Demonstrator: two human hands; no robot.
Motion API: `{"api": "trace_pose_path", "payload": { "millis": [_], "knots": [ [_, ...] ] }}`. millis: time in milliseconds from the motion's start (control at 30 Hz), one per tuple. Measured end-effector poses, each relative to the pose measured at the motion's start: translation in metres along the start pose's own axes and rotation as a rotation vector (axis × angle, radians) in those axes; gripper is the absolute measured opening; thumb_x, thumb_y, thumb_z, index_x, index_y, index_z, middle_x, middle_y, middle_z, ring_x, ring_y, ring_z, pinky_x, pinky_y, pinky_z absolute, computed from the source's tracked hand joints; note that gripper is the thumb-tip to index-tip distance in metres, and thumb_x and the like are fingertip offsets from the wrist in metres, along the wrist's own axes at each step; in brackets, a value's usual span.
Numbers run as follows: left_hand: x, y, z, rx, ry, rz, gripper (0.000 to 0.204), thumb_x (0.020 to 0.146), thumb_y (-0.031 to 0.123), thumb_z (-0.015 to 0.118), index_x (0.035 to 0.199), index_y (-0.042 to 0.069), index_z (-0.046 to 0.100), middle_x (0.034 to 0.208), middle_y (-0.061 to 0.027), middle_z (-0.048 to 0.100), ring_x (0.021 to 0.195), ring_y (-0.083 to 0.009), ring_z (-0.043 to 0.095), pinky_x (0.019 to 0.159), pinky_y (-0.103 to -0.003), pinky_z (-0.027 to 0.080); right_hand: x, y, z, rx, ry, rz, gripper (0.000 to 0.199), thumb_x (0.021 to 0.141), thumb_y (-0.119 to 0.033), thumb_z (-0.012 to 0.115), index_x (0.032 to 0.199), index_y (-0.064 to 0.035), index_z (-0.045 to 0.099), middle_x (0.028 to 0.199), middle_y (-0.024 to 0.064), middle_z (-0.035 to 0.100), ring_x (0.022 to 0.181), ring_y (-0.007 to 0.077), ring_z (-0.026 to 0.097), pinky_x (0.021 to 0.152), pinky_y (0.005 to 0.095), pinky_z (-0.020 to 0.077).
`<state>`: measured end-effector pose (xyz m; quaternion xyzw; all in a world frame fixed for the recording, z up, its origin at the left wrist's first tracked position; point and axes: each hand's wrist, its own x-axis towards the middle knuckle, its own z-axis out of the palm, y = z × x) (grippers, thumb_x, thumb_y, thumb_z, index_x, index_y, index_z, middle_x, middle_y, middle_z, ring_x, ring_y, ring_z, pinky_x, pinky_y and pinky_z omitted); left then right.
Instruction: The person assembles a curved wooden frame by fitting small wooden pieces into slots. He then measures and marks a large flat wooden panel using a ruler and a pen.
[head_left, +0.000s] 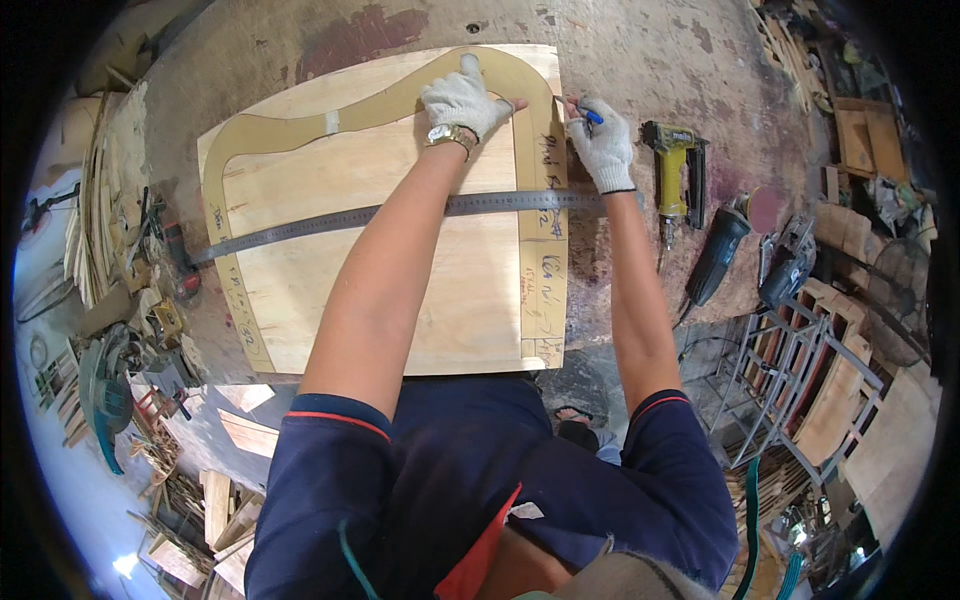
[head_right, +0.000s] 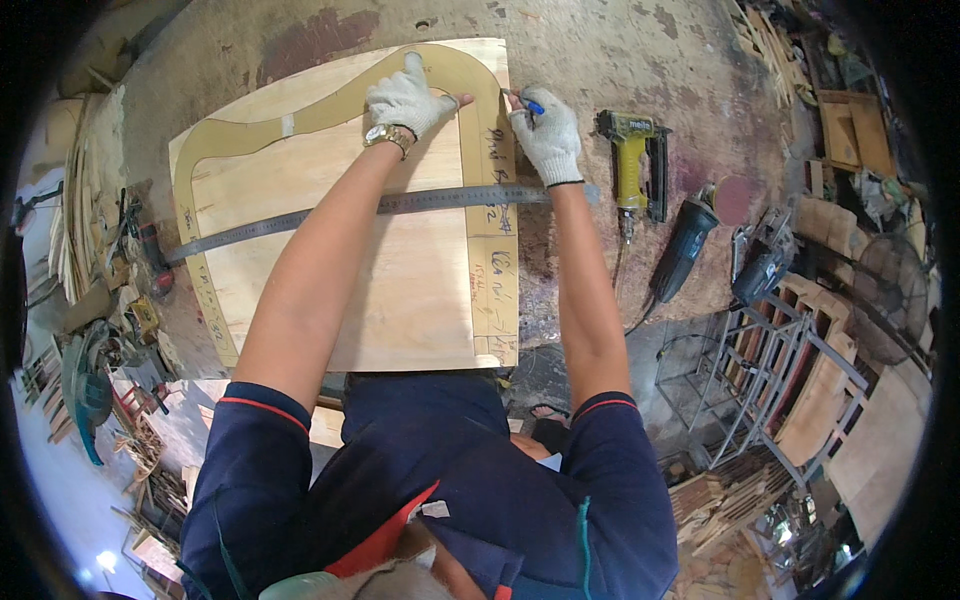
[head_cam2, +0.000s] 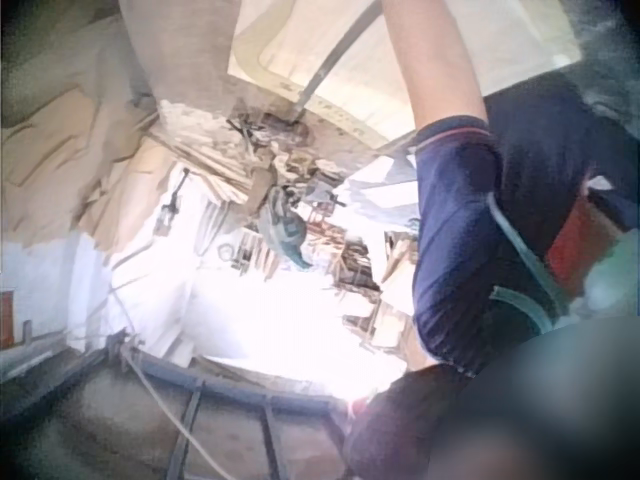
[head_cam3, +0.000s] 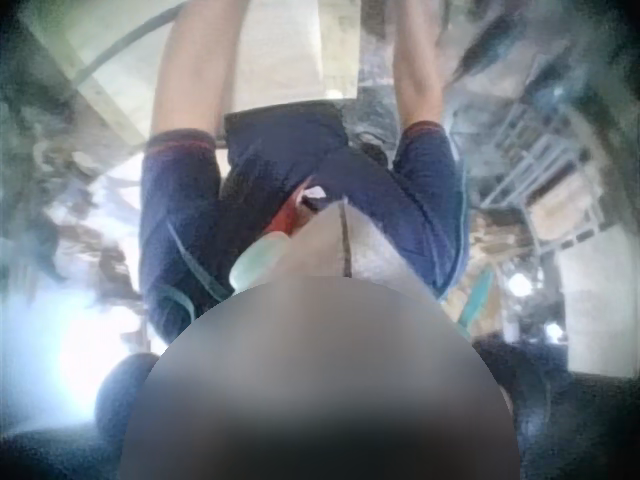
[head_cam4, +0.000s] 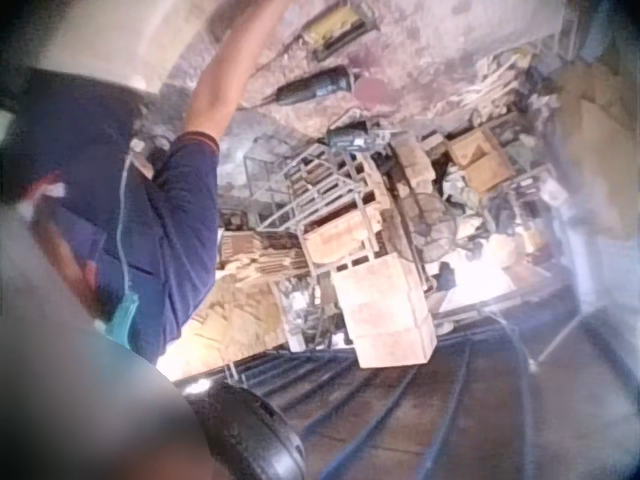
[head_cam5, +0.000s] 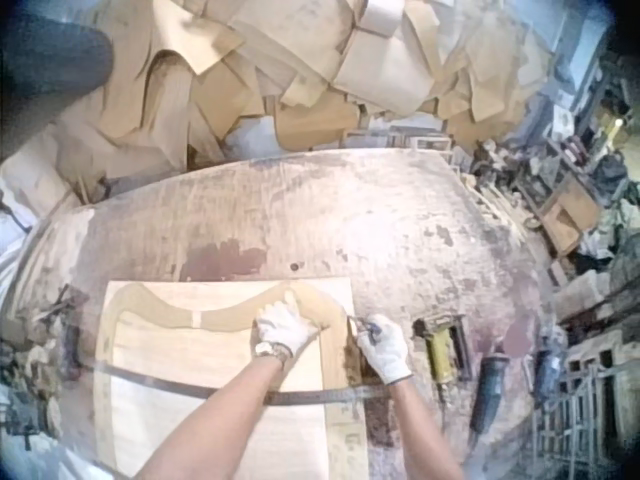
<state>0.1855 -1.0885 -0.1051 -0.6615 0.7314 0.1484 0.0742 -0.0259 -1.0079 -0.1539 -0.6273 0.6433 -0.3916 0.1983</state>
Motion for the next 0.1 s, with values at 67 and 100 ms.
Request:
{"api": "trace_pose_path", "payload": {
  "millis": [67, 100],
  "knots": [
    [0.001, 0.000, 0.003, 0.009, 0.021, 0.004, 0.115, 0.066, 0.086, 0.067, 0.144, 0.004, 0.044, 0.101, -0.0178, 0.075, 0.092, -0.0311, 0.074, 0.076, -0.042, 0.056, -0.011, 0.001, 0.001, 0.026, 0.005, 0.056, 0.019, 0.090, -0.022, 0.072, 0.099, -0.0052, 0.073, 0.095, 0.0153, 0.074, 0.086, 0.0310, 0.073, 0.076, 0.0385, 0.0564],
    [0.002, -0.001, 0.005, 0.015, 0.030, 0.006, 0.117, 0.066, 0.086, 0.066, 0.147, 0.005, 0.042, 0.101, -0.0181, 0.074, 0.091, -0.0311, 0.074, 0.076, -0.042, 0.056, -0.017, 0.003, -0.001, 0.041, -0.002, 0.083, 0.021, 0.089, -0.023, 0.074, 0.101, -0.0057, 0.073, 0.098, 0.0149, 0.074, 0.087, 0.0312, 0.073, 0.078, 0.0383, 0.0567]
  ]
}}
